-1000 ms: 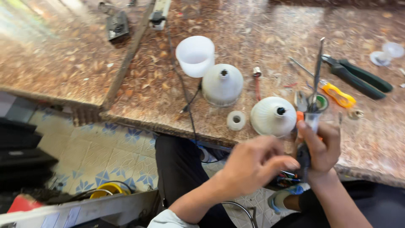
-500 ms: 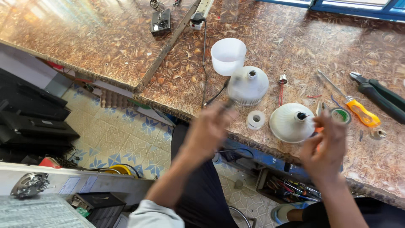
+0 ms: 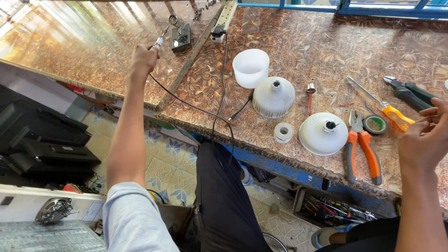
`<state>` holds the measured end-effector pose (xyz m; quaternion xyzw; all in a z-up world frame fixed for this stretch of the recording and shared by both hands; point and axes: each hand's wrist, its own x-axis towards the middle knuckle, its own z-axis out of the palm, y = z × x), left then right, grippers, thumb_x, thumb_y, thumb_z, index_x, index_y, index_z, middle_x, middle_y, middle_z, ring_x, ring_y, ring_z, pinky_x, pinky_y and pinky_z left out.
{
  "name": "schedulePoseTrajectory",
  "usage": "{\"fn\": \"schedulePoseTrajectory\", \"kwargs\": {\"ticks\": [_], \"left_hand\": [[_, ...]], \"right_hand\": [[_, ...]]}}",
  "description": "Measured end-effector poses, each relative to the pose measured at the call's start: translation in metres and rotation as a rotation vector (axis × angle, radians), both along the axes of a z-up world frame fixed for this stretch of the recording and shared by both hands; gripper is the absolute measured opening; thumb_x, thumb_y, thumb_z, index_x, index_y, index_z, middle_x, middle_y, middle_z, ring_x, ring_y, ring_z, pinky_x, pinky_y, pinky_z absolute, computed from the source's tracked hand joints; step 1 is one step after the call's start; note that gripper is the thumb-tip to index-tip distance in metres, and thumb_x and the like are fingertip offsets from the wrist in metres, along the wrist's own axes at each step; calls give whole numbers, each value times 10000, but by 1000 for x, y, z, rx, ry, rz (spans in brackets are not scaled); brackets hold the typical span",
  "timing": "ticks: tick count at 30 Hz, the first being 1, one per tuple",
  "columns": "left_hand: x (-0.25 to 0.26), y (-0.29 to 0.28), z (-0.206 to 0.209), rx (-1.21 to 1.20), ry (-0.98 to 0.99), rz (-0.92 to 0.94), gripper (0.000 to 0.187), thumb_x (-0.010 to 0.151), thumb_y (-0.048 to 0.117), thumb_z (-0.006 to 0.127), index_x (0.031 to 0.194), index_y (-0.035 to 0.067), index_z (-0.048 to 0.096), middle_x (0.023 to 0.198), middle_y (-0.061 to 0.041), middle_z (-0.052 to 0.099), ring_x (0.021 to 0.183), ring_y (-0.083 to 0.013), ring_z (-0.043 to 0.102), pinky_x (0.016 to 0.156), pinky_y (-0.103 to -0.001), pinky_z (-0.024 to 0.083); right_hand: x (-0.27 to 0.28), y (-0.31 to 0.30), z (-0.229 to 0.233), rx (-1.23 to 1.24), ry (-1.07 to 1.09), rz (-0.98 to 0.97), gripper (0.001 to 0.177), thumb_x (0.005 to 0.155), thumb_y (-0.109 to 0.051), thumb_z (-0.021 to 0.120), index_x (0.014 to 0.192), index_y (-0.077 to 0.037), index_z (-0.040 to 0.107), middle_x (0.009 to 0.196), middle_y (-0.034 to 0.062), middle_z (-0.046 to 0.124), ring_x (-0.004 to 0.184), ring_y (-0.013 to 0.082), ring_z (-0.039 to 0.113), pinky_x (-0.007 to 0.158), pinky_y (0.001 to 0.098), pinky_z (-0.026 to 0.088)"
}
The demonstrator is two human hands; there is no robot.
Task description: The person is repairing a lamp by stripping wires, twisting them, and securing them with electrical tape. They use pliers to strip the wires and a soldering iron to apply heat to the connections. The person then wraps the connections with electrical tape and places the lampshade back onto the lamp base.
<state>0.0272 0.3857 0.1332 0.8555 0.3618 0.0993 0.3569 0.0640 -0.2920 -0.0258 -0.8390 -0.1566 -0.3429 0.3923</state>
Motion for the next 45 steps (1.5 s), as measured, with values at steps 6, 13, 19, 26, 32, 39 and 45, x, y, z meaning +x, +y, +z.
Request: {"fn": "schedulePoseTrajectory", "kwargs": {"ticks": [6, 13, 19, 26, 32, 39, 45], "left_hand": [[43, 9, -4, -17, 29, 7, 261, 1132, 230, 463, 910, 112, 533, 699, 44, 444, 477, -32, 275, 396, -179, 227], [72, 20, -14, 60, 31, 27, 554, 1097, 277, 499, 1497, -81, 363, 722, 50, 464, 504, -17, 326, 398, -175, 250], [89, 30, -24, 146, 42, 86, 345, 1096, 283, 546, 779, 164, 481, 672, 48, 431, 500, -36, 272, 426, -178, 247], [112, 53, -62, 259, 48, 85, 355, 1073, 309, 598, 1318, 59, 543, 878, -40, 653, 505, -42, 453, 388, -178, 353], [112, 72, -90, 352, -63, 134, 511, 990, 471, 689, 1233, 35, 579, 1197, -201, 690, 1084, -397, 672, 872, -522, 529], [34, -124, -37, 668, -1059, -98, 235, 1037, 319, 537, 1071, 91, 587, 1011, -84, 640, 937, -218, 579, 893, -366, 440], [-73, -314, -55, 35, -1063, -383, 194, 1078, 301, 543, 1130, 127, 609, 933, 1, 591, 760, -110, 547, 683, -241, 482]], "right_hand": [[0, -2, -3, -43, 41, -19, 385, 1128, 248, 436, 1503, 188, 495, 1157, 307, 506, 970, 358, 507, 752, 430, 393], [-1, 1, 1, -39, 61, -35, 405, 1099, 276, 480, 1493, 194, 524, 1163, 294, 529, 979, 353, 528, 745, 413, 411], [2, 0, 1, -40, 61, -34, 410, 1052, 297, 524, 1453, 212, 548, 1123, 297, 554, 905, 341, 530, 669, 412, 404], [13, -7, -12, -169, -42, -54, 453, 947, 305, 587, 1378, 179, 649, 1109, 275, 581, 976, 371, 588, 805, 452, 502], [32, -20, -37, -304, 19, -146, 318, 1017, -94, 785, 1319, -3, 744, 1104, 151, 655, 1081, 376, 562, 956, 499, 383], [33, -18, -39, -467, 220, -223, 434, 981, -323, 772, 1357, -116, 710, 1220, 166, 636, 1131, 367, 512, 906, 523, 381], [26, -14, -23, -368, 321, -182, 356, 995, -174, 723, 1340, -89, 709, 1245, 188, 624, 1152, 390, 502, 963, 558, 331]]}}
